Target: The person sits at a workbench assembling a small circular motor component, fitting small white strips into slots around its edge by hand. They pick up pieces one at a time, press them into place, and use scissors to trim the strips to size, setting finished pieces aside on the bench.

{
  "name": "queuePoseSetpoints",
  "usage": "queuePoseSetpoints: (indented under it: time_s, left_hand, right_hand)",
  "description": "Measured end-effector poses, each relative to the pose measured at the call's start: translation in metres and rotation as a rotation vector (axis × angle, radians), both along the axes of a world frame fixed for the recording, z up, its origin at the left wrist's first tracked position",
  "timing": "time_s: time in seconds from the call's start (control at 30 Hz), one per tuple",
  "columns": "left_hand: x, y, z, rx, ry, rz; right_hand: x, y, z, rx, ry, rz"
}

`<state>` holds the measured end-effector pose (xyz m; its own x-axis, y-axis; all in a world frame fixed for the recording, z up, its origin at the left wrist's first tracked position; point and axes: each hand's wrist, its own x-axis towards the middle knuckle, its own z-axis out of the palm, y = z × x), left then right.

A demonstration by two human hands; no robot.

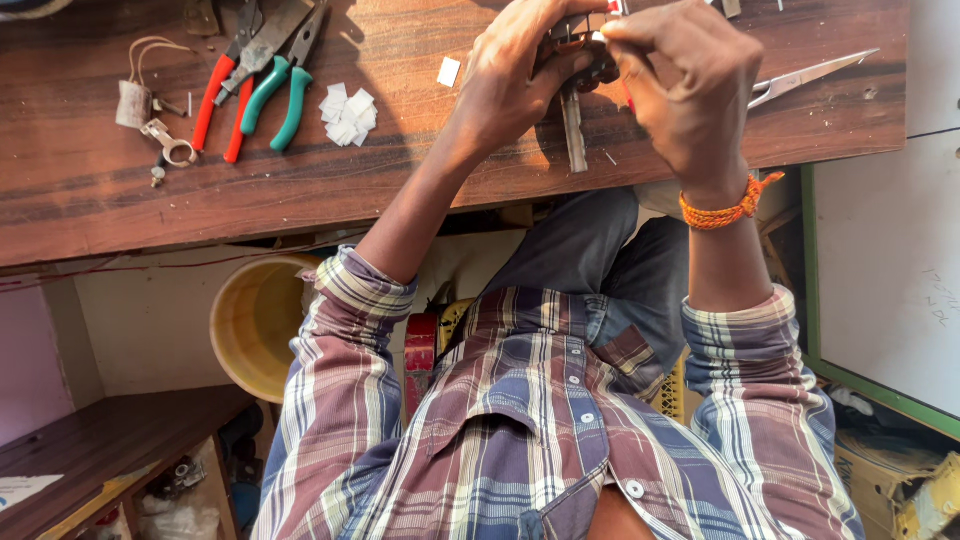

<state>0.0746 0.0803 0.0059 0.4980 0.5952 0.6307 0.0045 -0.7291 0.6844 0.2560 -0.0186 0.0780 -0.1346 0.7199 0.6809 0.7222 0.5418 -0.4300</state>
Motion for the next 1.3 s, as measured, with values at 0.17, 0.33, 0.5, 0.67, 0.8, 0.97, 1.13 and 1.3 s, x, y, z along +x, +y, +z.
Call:
queuePoseSetpoints:
  time_s: [0.17,0.33,0.5,0.67,0.8,0.97,1.13,1.3]
  left_hand:
    - [0.002,0.004,-0.012,0.084,0.029,0.068]
    - [-0.001,0.013,-0.016,-0.233,-0.053,-0.119]
    - [0.0,0.015,-0.023,-0.451,-0.022,-0.11]
    - [-0.004,0.012,-0.023,-0.199,0.006,-0.049]
    - [-0.006,0.01,-0.013,-0.019,0.086,0.045]
    - [-0.008,0.006,-0.001,-0.028,0.123,-0.001]
    - [-0.006,0.002,0.001,-0.072,0.139,-0.014]
    - [-0.008,0.002,-0.001,0.044,0.166,0.019]
  right_hand:
    - [0.0,0.001,0.015,-0.074,0.034,0.091]
    - [0.001,0.002,0.018,-0.162,0.055,0.054]
    - [0.004,0.002,0.008,-0.363,0.296,0.017]
    - [0.011,0.001,0.005,-0.273,0.187,0.098]
    - [0.008,0.0,0.008,-0.113,0.044,0.125]
    - [-0.005,-0.005,0.011,-0.045,-0.117,0.029]
    - [-0.008,-0.012,0.013,-0.027,-0.263,0.008]
    - [-0.01,-0.018,0.001,0.022,-0.38,-0.042]
